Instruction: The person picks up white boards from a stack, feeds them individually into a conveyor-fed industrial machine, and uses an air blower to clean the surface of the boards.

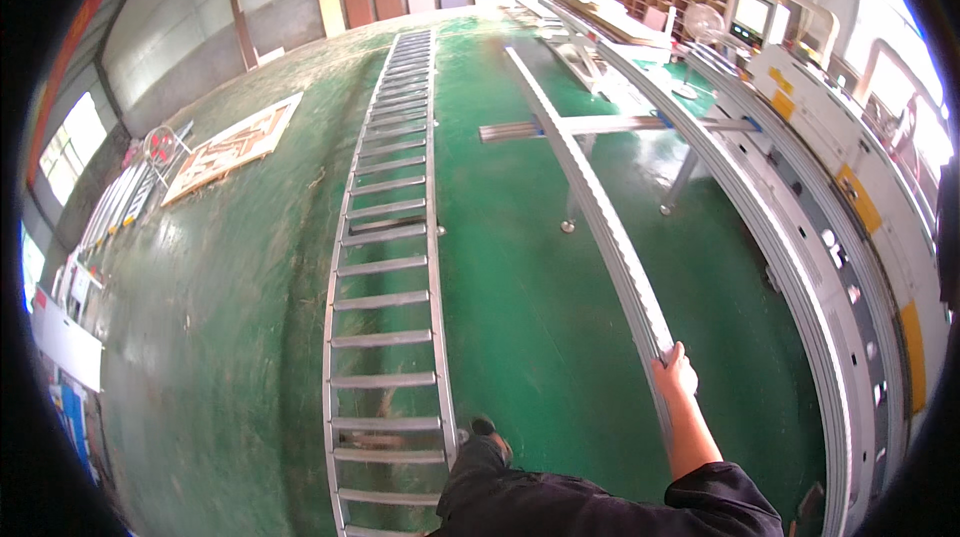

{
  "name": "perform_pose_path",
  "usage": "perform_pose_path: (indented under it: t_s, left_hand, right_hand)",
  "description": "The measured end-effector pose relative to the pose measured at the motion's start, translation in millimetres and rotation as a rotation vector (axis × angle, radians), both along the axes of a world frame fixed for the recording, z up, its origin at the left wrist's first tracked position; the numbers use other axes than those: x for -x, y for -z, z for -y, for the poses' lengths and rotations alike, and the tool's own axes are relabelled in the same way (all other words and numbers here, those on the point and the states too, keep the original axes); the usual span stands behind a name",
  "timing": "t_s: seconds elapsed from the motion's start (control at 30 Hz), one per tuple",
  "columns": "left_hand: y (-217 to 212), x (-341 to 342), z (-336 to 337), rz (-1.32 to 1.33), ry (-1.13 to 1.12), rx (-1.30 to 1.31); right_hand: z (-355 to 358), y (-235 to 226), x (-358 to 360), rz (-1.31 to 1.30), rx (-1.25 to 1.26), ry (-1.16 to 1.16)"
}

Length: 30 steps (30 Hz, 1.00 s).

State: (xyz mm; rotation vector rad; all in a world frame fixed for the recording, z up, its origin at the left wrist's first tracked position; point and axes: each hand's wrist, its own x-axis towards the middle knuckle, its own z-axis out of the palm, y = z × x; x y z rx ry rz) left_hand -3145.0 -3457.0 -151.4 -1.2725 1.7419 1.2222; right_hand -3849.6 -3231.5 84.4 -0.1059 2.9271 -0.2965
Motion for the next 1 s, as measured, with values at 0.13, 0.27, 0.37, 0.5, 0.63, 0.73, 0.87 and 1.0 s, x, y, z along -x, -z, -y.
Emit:
perform_pose_path:
  t_s: [0.13,0.27,0.37,0.5,0.63,0.73,0.87,1.0]
  left_hand:
    - [26,93,111,0.043,0.0,0.013]
    - [46,212,288,-0.054,0.224,0.142]
    - [47,311,476,-0.337,0.297,0.7]
    - [-55,551,744,-0.699,-0.565,0.433]
    - [-139,721,900,-0.986,-0.652,0.429]
    - [-126,787,953,-0.764,-0.591,0.406]
    - [-13,778,1006,-0.415,0.865,0.477]
    - [-16,847,1043,0.044,0.485,0.112]
  right_hand:
    - [125,14,94,-0.089,0.008,-0.073]
    - [205,42,180,-0.238,-0.042,-0.01]
    - [292,22,231,-0.013,-0.018,0.007]
    - [373,41,311,-0.077,-0.009,0.089]
    - [497,23,400,-0.087,-0.036,0.091]
    - [608,17,492,-0.093,-0.054,0.099]
    - [745,18,607,-0.069,-0.002,0.106]
    - [862,27,719,-0.054,0.115,0.108]
